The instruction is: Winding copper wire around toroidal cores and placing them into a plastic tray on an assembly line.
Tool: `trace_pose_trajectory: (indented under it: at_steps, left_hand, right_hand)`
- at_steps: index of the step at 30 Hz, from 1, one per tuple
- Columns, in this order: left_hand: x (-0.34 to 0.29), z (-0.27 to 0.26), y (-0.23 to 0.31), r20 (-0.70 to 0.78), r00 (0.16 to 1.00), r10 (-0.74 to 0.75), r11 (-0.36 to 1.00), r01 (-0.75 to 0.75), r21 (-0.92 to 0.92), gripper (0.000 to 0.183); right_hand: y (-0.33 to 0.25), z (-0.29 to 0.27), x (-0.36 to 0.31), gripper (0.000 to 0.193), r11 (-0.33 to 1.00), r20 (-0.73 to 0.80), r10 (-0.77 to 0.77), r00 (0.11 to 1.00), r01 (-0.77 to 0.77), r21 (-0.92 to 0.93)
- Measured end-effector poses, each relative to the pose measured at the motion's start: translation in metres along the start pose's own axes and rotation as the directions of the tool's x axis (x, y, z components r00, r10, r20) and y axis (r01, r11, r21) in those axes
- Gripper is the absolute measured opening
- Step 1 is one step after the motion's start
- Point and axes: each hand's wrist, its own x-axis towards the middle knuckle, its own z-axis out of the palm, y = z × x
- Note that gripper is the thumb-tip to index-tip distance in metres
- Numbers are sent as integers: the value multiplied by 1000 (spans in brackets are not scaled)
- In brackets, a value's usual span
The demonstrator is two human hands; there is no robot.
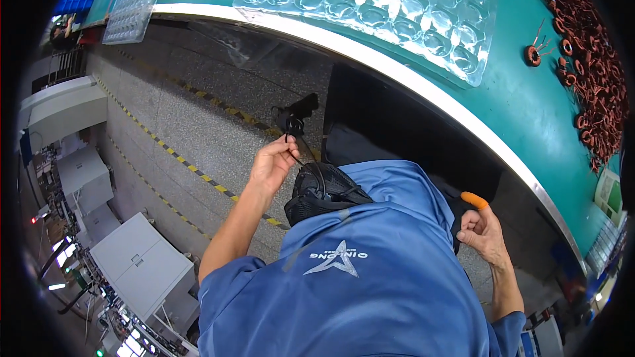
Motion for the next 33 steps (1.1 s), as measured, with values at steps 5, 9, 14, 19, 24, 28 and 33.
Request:
trace_pose_trajectory:
  at_steps: [5,9,14,19,24,28,33]
  left_hand:
    - [-10,-15,3,107,994,30,996,-21,-86,20]
    - [-11,-15,-5,-45,999,4,999,-2,48,32]
    - [-12,-14,-16,-130,992,6,997,4,72,44]
    - [-15,-12,-18,-121,993,-10,997,19,68,43]
    - [-20,-13,-19,-105,994,1,999,4,46,38]
    - [-22,-15,-22,-127,992,22,1000,-22,5,34]
    - [-20,-18,-22,-99,994,44,999,-41,34,33]
  right_hand:
    - [1,-6,4,64,991,-170,-130,977,122,-53]
    - [-18,12,15,39,615,-127,-235,964,46,-787]
    - [-46,46,51,32,212,272,-667,693,527,-823]
    - [-52,111,103,21,325,576,-549,605,790,-520]
    - [-40,137,136,20,368,757,-336,560,818,-442]
    - [-37,136,138,16,508,704,-309,640,737,-446]
    - [-44,128,134,25,613,604,-252,756,607,-506]
